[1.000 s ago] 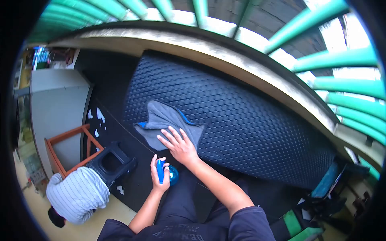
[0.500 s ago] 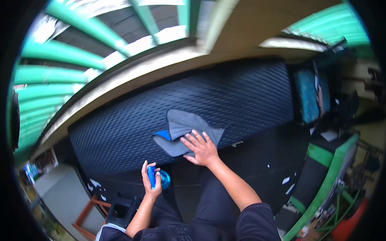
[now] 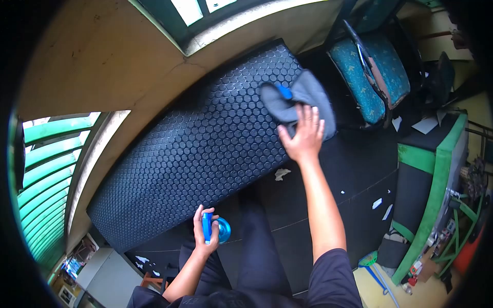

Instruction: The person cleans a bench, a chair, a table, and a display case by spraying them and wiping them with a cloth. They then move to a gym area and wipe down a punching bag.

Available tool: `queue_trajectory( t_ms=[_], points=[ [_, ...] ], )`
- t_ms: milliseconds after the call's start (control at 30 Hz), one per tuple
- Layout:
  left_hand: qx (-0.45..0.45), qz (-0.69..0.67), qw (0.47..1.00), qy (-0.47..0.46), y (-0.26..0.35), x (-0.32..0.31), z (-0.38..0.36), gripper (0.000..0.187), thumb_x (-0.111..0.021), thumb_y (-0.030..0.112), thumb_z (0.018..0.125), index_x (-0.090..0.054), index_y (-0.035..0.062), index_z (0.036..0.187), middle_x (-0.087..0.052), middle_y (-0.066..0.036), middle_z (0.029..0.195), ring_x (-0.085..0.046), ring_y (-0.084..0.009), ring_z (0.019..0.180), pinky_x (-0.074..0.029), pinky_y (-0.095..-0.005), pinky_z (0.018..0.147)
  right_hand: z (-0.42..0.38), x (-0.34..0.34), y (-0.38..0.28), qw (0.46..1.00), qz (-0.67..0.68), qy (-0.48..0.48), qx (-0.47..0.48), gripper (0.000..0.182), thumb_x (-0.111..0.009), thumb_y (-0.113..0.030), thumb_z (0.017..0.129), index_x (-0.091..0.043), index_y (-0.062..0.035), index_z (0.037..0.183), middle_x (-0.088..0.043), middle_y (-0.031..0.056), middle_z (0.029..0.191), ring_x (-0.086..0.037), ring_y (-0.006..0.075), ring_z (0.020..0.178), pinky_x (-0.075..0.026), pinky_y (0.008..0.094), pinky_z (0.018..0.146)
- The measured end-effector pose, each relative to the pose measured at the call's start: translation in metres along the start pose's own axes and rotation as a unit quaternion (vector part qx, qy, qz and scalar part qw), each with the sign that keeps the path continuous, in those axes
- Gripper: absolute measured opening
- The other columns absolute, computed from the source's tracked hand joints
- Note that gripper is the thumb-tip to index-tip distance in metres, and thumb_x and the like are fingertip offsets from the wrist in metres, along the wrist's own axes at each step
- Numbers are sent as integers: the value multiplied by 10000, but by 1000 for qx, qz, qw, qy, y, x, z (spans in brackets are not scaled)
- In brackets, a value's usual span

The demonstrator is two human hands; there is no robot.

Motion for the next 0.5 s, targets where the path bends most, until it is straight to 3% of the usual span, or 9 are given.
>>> queue_trajectory(
  t_ms=[100,167,200,300,367,400,500],
  points=[
    [7,-8,1000,-5,4,-6,-10,643,-593,-39,889,-327,2,1473,-594,-200,1237,-684,-257,973,-555,-369,855,11,12,16,997,-15,26,-65,772,-635,-490,887,-375,-124,1514,-341,163,1574,-250,380,1481,-191,558,1182],
    [-1,-7,1000,-4,8,-7,-16,645,-599,-38,888,-329,3,1473,-596,-199,1235,-685,-257,968,-558,-368,849,9,-3,37,977,123,155,-80,722,-663,-391,899,-400,-62,1485,-358,225,1543,-281,414,1454,-228,522,1178],
    [-5,-6,1000,-4,8,-5,-19,646,-604,-38,887,-334,2,1472,-597,-196,1232,-686,-256,961,-560,-367,844,2,-8,38,970,84,178,-141,670,-661,-329,915,-421,-9,1453,-370,290,1506,-296,437,1434,-246,488,1177],
    [-9,-3,1000,-13,0,10,-31,665,-584,-47,898,-292,16,1492,-588,-198,1237,-683,-247,976,-551,-374,863,-31,-39,22,923,123,222,-287,743,-562,-321,986,-214,39,1535,-247,349,1546,-257,460,1451,-208,490,1200],
    [-22,-11,1000,2,-9,20,-38,668,-587,-46,895,-295,24,1492,-589,-194,1242,-686,-255,974,-555,-377,859,-53,-49,-10,863,287,219,-354,778,-491,-340,1020,-78,44,1555,-130,316,1600,-232,419,1475,-159,438,1225],
    [-26,-11,999,15,-12,28,-42,652,-596,-49,882,-334,19,1475,-596,-186,1232,-688,-253,956,-564,-368,838,-66,-41,-40,854,294,205,-378,773,-468,-306,1029,-32,72,1543,-128,323,1596,-255,406,1468,-183,412,1223],
    [-29,-23,998,59,-22,67,-66,631,-611,-50,866,-384,14,1452,-604,-171,1219,-690,-245,933,-572,-354,813,-125,-57,-124,815,363,188,-411,652,-447,-305,1042,-193,93,1491,-333,338,1504,-411,405,1376,-317,435,1160]
  ],
)
Point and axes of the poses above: each hand's wrist, its own z-axis towards the middle knuckle, its own x-axis out of the back of the hand, y = z × x, the point moved 3 cm from there along z, towards the middle knuckle
